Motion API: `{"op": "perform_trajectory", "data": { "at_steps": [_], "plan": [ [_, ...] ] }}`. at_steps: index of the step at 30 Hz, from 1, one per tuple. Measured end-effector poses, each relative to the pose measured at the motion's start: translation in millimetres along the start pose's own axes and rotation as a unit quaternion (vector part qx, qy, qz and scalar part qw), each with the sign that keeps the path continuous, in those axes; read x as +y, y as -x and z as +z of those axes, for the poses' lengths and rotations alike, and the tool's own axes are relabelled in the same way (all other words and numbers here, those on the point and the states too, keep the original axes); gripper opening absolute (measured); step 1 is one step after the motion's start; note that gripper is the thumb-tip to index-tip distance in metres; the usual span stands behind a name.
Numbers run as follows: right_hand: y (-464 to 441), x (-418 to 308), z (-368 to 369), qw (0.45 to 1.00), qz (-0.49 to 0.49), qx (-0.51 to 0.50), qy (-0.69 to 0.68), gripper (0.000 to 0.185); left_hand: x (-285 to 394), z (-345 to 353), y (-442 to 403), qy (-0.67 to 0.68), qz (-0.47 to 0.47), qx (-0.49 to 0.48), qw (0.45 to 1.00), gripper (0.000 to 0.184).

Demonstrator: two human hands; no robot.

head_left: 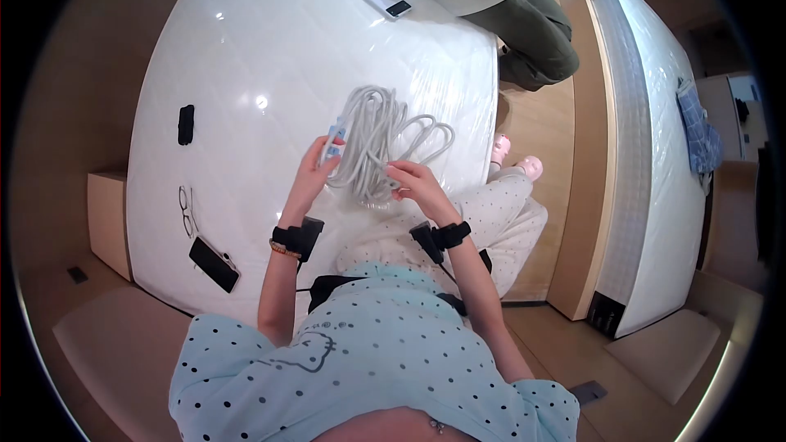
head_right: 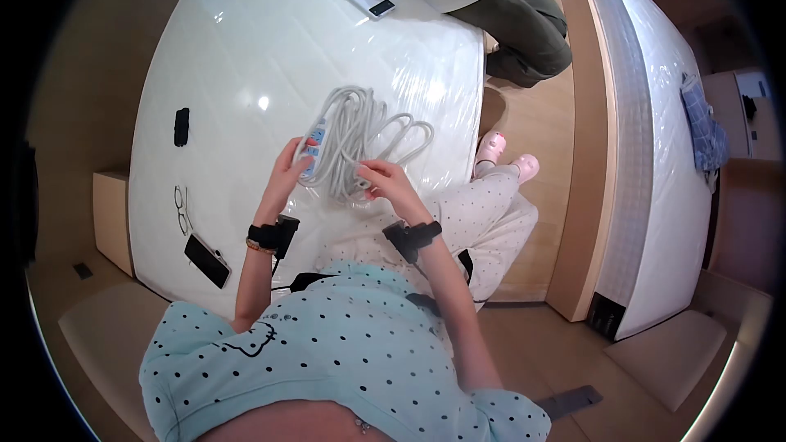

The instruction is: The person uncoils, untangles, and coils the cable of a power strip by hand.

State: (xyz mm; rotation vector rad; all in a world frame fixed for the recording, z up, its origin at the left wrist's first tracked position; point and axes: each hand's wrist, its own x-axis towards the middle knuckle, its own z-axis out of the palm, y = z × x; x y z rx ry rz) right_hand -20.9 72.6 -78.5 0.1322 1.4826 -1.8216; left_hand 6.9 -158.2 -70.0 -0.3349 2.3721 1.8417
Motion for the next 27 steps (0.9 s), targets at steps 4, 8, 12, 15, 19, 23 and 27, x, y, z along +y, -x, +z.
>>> {"op": "perform_trajectory", "data": {
  "at_steps": [4,8,12,15,19,23,27],
  "plan": [
    [17.1,13.3,-12.8,0.994,-0.027,0.012,-0.108,0.032,20.3,-3.0,-1.1,-0.125,0.12,0.095,0.98,0.023],
    [34.6,18.5,-12.0,0.982,-0.056,0.012,-0.181,0.031,75.9,-3.1,5.8,0.101,0.027,-0.071,0.992,0.029],
    [46.7,9.5,5.0,0.992,-0.099,0.005,-0.078,0.035,105.8,41.3,31.7,0.112,0.044,-0.265,0.957,0.037],
    [43.7,30.1,19.7,0.984,-0.17,0.037,-0.046,0.036,93.3,75.3,46.4,-0.047,0.186,-0.291,0.937,0.033],
    [45.1,32.6,13.5,0.986,-0.077,0.004,-0.147,0.038,102.3,61.5,34.6,-0.055,0.127,-0.123,0.983,0.024],
    [53.6,18.9,13.0,0.975,-0.06,-0.04,-0.212,0.041,79.7,40.8,22.9,-0.214,0.064,0.02,0.974,0.024],
    [60.4,23.3,12.4,0.973,-0.119,-0.11,-0.163,0.041,38.8,48.8,7.4,-0.028,-0.027,-0.101,0.994,0.026]
  ]
}}
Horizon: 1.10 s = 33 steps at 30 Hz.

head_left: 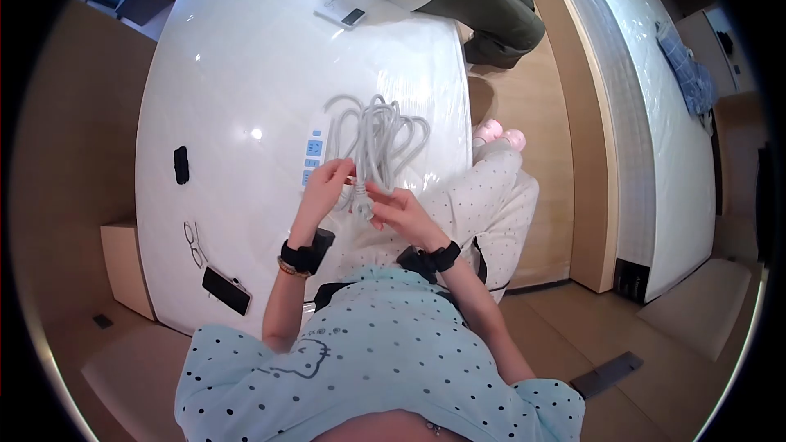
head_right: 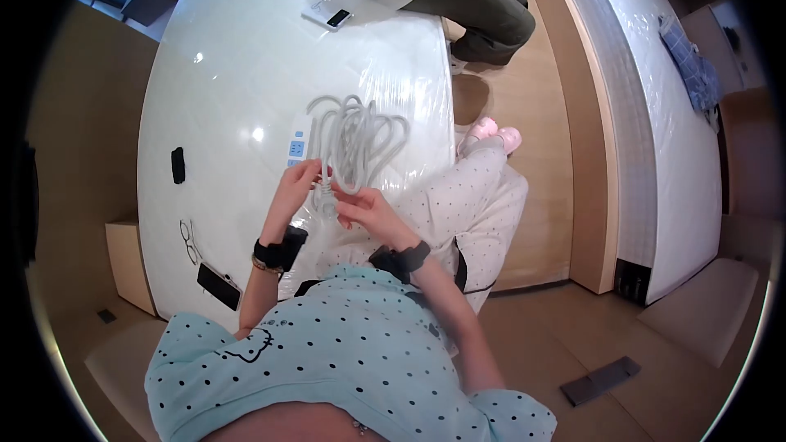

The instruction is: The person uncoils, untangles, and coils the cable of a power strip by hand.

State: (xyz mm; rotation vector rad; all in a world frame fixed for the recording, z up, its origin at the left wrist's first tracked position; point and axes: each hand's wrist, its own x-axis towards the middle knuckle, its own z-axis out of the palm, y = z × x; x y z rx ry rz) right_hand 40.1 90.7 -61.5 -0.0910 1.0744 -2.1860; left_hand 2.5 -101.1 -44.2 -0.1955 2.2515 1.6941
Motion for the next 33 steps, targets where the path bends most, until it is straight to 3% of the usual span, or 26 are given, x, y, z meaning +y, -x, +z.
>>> {"op": "perform_trajectory", "data": {
  "at_steps": [2,5,6,9,15,20,24,27,29,30,31,33],
  "plan": [
    [2.8,4.4,-2.0,0.999,-0.031,-0.034,-0.022,0.043,1.1,16.9,0.3,-0.003,0.011,-0.012,1.0,0.028],
    [11.9,-4.9,0.4,0.996,-0.068,-0.049,0.009,0.044,14.8,31.4,-3.4,0.118,-0.006,-0.047,0.992,0.027],
    [16.0,-3.1,-2.1,0.995,-0.084,-0.021,-0.044,0.044,22.4,35.2,-2.7,0.158,-0.01,-0.047,0.986,0.025],
    [19.6,-1.6,-7.7,0.981,-0.111,0.045,-0.155,0.043,40.2,32.6,-0.2,0.086,-0.002,-0.117,0.989,0.022],
    [5.5,-10.1,-21.3,0.98,-0.088,0.104,-0.146,0.046,-12.2,25.0,-22.8,0.034,0.017,0.021,0.999,0.023],
    [7.9,-21.4,-14.2,0.981,-0.11,0.07,-0.144,0.049,-2.6,17.4,-14.1,0.069,-0.017,-0.014,0.997,0.02],
    [16.6,-27.2,-13.6,0.991,-0.108,0.032,-0.07,0.043,10.3,11.0,-10.1,0.116,0.021,-0.067,0.991,0.024],
    [17.2,-32.3,-11.2,0.993,-0.071,0.064,0.065,0.039,28.1,20.3,-7.7,0.318,-0.034,-0.124,0.939,0.028],
    [15.6,-32.7,-9.8,0.984,-0.035,0.071,0.161,0.035,36.2,32.2,-3.7,0.38,-0.038,-0.163,0.91,0.033],
    [13.3,-27.4,-8.4,0.983,-0.063,0.072,0.157,0.033,38.0,37.5,-1.9,0.41,-0.041,-0.183,0.893,0.035],
    [9.4,-19.3,-7.4,0.981,-0.09,0.074,0.154,0.032,33.4,43.0,-3.3,0.364,0.004,-0.167,0.916,0.035],
    [9.4,-15.7,-5.7,0.97,-0.122,0.089,0.189,0.028,39.6,48.1,-1.0,0.332,-0.029,-0.128,0.934,0.035]
  ]
}}
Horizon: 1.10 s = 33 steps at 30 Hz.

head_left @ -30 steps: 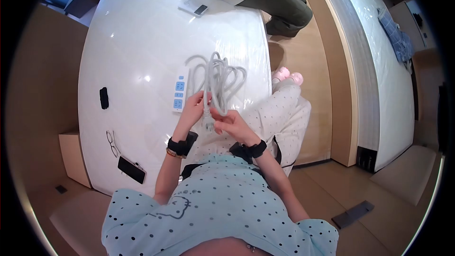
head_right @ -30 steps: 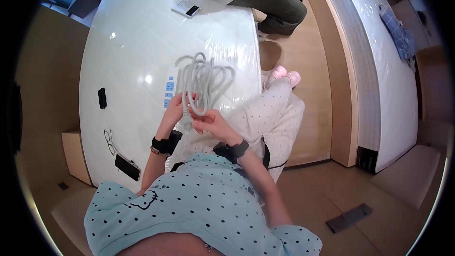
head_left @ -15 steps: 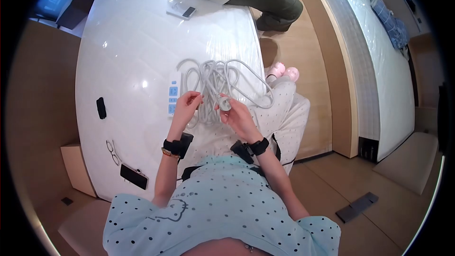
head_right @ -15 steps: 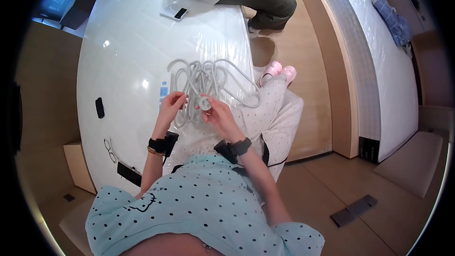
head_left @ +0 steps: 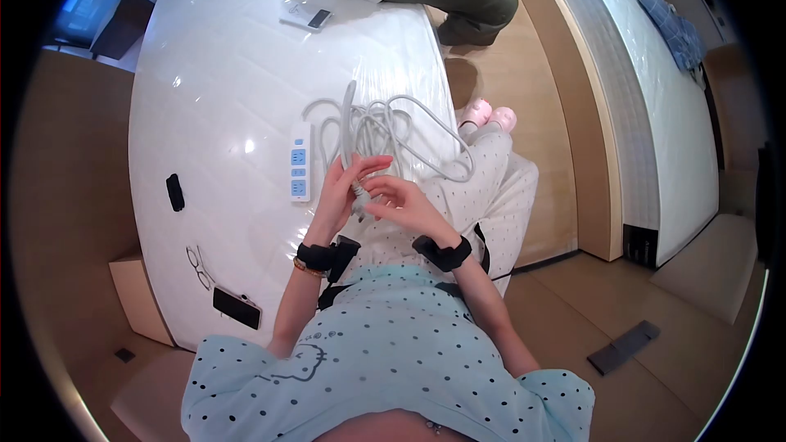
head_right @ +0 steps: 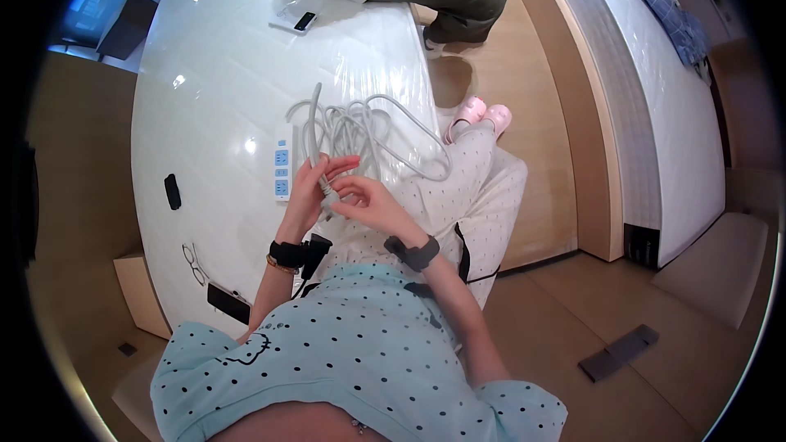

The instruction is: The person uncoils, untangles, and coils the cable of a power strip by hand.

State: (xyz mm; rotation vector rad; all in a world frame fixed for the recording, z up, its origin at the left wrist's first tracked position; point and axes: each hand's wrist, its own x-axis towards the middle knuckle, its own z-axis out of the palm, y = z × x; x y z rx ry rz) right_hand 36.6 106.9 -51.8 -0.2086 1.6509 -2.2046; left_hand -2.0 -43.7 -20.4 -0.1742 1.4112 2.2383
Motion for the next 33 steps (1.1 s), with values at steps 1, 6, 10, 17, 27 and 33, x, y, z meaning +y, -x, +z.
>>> {"op": "perform_trajectory", "data": {
  "at_steps": [1,6,10,17,27,33],
  "plan": [
    [1.0,-3.7,0.5,0.999,-0.005,0.009,0.039,0.026,1.0,3.0,1.2,-0.015,-0.01,0.026,0.999,0.035],
    [-0.4,8.9,-16.8,0.981,0.051,0.094,0.164,0.024,3.2,-9.6,4.7,0.059,0.027,0.047,0.997,0.029],
    [-12.6,17.5,-21.0,0.978,0.147,0.111,0.093,0.031,7.5,-11.9,11.5,0.15,0.03,0.016,0.988,0.027],
    [-31.4,29.7,-12.4,0.976,0.21,0.037,-0.036,0.029,-6.2,-9.0,16.8,0.145,0.006,-0.109,0.983,0.027],
    [-18.2,1.1,-12.1,0.953,-0.086,0.21,0.201,0.024,-3.8,-5.3,17.2,-0.104,-0.002,0.082,0.991,0.032],
    [-11.6,34.9,-30.7,0.907,0.014,0.221,0.357,0.033,-62.1,-44.9,-0.7,-0.445,0.137,0.097,0.88,0.024]
  ]
}}
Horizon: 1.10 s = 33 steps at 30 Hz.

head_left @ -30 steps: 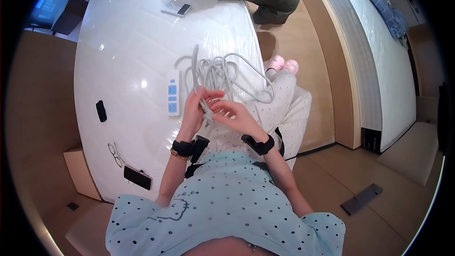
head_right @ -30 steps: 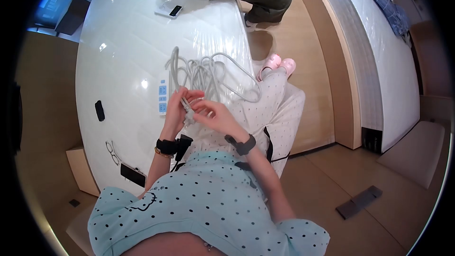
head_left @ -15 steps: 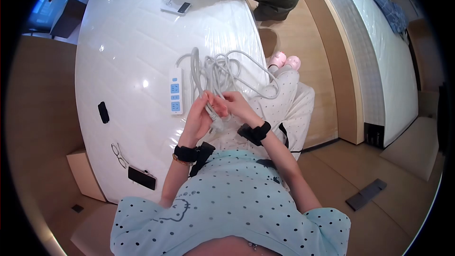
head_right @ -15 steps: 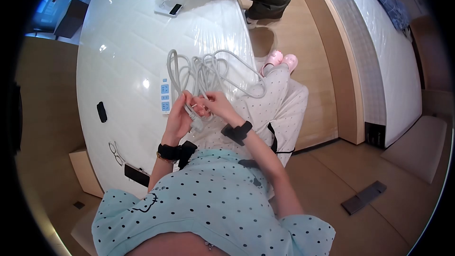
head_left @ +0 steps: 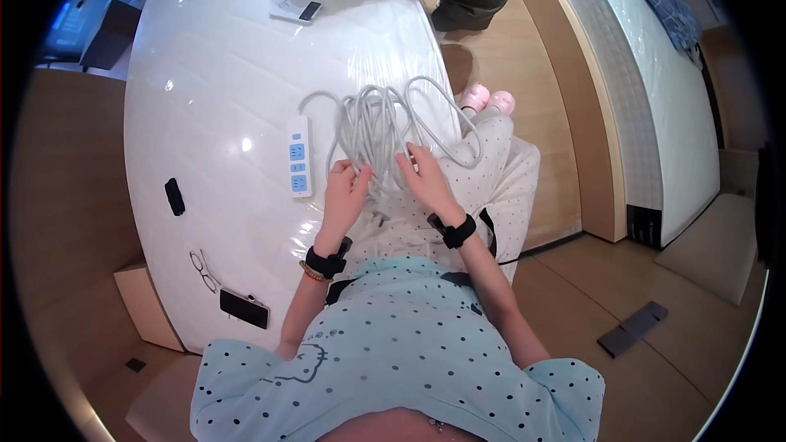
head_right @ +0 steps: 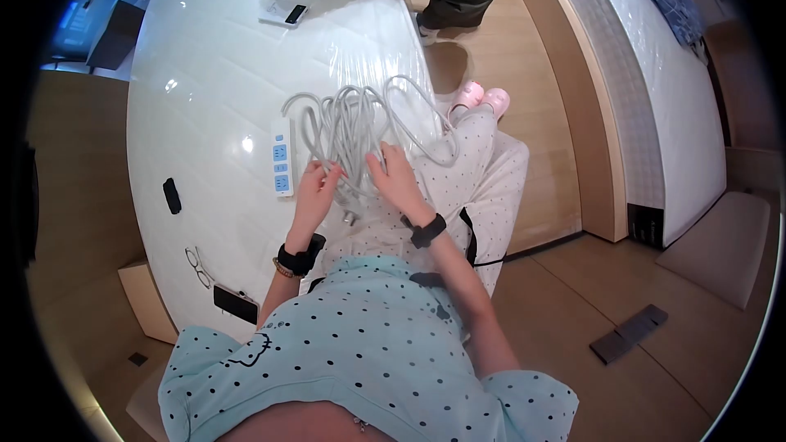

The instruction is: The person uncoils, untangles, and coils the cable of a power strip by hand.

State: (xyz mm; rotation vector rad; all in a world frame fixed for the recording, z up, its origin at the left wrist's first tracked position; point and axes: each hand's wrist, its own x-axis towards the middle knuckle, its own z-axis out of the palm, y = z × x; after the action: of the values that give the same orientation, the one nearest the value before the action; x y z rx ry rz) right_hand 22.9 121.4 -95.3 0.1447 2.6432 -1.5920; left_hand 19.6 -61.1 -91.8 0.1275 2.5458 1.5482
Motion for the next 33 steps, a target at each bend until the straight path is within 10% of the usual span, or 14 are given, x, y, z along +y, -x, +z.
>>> {"op": "perform_trajectory", "data": {
  "at_steps": [2,7,11,13,16,19,22,25,28,33],
  "plan": [
    [5.9,3.6,6.2,0.986,-0.1,0.12,0.051,0.04,-3.7,4.0,-0.9,-0.043,0.074,0.0,0.996,0.025],
    [20.6,-18.8,-10.1,0.963,-0.131,-0.149,-0.183,0.047,56.9,1.3,-7.9,0.017,-0.102,-0.097,0.99,0.025],
    [18.7,-27.3,-17.2,0.928,0.17,-0.224,-0.246,0.037,51.0,4.3,-22.7,-0.027,0.045,-0.051,0.997,0.026],
    [17.4,-18.3,-20.9,0.918,0.139,-0.182,-0.324,0.029,36.7,5.7,-31.3,-0.099,0.132,0.061,0.984,0.032],
    [13.8,-15.2,-35.1,0.902,0.093,-0.145,-0.395,0.027,19.1,-1.1,-29.4,-0.279,0.025,0.122,0.952,0.041],
    [13.6,-30.9,-53.7,0.883,0.079,-0.152,-0.438,0.03,26.4,-17.2,-36.5,-0.143,-0.244,-0.139,0.949,0.049],
    [14.5,-32.7,-56.5,0.849,0.069,-0.175,-0.494,0.031,1.5,-14.4,-43.9,-0.014,-0.226,-0.192,0.955,0.054],
    [17.2,-32.1,-56.3,0.825,0.057,-0.187,-0.53,0.031,-5.5,5.5,-28.5,-0.239,0.041,0.08,0.967,0.05],
    [17.0,-32.3,-59.0,0.825,0.053,-0.181,-0.533,0.031,4.8,3.3,-26.4,-0.192,-0.141,0.026,0.971,0.042],
    [18.3,-38.3,-67.0,0.849,0.104,-0.108,-0.507,0.028,6.0,-9.3,-36.0,0.025,-0.183,-0.098,0.978,0.026]
  ]
}}
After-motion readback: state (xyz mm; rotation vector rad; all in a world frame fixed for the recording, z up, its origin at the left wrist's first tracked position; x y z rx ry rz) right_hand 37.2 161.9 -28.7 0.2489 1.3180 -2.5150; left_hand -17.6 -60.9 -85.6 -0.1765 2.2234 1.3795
